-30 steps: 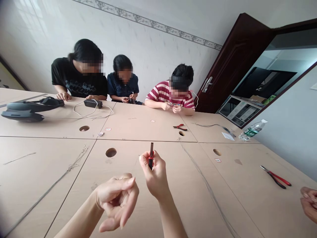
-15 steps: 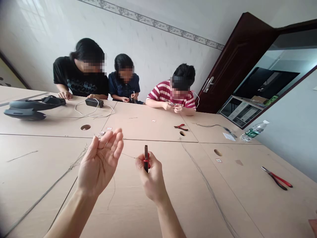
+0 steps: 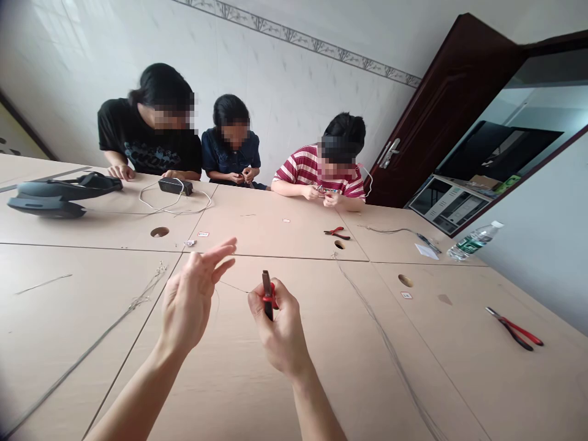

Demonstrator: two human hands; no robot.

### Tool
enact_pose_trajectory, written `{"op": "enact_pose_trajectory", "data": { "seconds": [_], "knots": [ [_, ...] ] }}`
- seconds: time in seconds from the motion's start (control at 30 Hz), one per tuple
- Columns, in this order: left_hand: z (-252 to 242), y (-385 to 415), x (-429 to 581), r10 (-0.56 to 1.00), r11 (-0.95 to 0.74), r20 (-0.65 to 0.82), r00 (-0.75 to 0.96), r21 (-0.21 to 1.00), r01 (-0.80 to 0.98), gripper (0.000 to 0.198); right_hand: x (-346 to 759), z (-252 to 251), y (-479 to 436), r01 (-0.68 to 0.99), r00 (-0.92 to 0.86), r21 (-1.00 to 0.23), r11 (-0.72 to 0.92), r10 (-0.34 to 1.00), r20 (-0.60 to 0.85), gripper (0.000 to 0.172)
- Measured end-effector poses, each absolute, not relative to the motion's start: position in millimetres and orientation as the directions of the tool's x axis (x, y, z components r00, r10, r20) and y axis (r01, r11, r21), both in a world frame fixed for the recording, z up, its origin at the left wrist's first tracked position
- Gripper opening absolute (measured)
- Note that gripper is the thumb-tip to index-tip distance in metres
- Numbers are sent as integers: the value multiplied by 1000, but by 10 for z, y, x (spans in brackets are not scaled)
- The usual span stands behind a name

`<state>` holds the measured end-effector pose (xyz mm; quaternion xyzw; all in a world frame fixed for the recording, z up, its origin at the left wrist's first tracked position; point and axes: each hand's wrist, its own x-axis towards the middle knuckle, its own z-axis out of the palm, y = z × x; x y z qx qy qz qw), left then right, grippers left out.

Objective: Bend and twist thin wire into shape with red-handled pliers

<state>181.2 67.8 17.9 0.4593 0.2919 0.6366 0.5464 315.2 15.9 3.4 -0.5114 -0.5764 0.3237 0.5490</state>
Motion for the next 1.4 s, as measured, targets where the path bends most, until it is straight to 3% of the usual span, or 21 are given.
{"op": "enact_pose_trajectory", "data": {
  "seconds": [0.13, 0.27, 0.47, 0.87, 1.4],
  "knots": [
    [132, 651, 1804, 950, -258, 251, 184, 966, 14, 48, 3144, 13, 163, 233, 128, -936, 263, 946, 297, 21],
    [109, 624, 1809, 934, -252, 195, 301, 953, 166, 52, 3152, 4, 170, 237, 122, -929, 283, 940, 317, 20],
    [118, 618, 1820, 923, -202, 114, 368, 957, 210, 51, 3151, 22, 174, 319, 111, -898, 304, 929, 354, 20],
    [132, 636, 1811, 923, -128, 79, 377, 986, 105, 23, 3182, -42, 193, 406, 156, -871, 277, 918, 365, 21],
    [118, 614, 1818, 929, -91, 43, 367, 989, 115, 18, 3173, -21, 197, 405, 162, -867, 292, 910, 382, 21]
  ]
}}
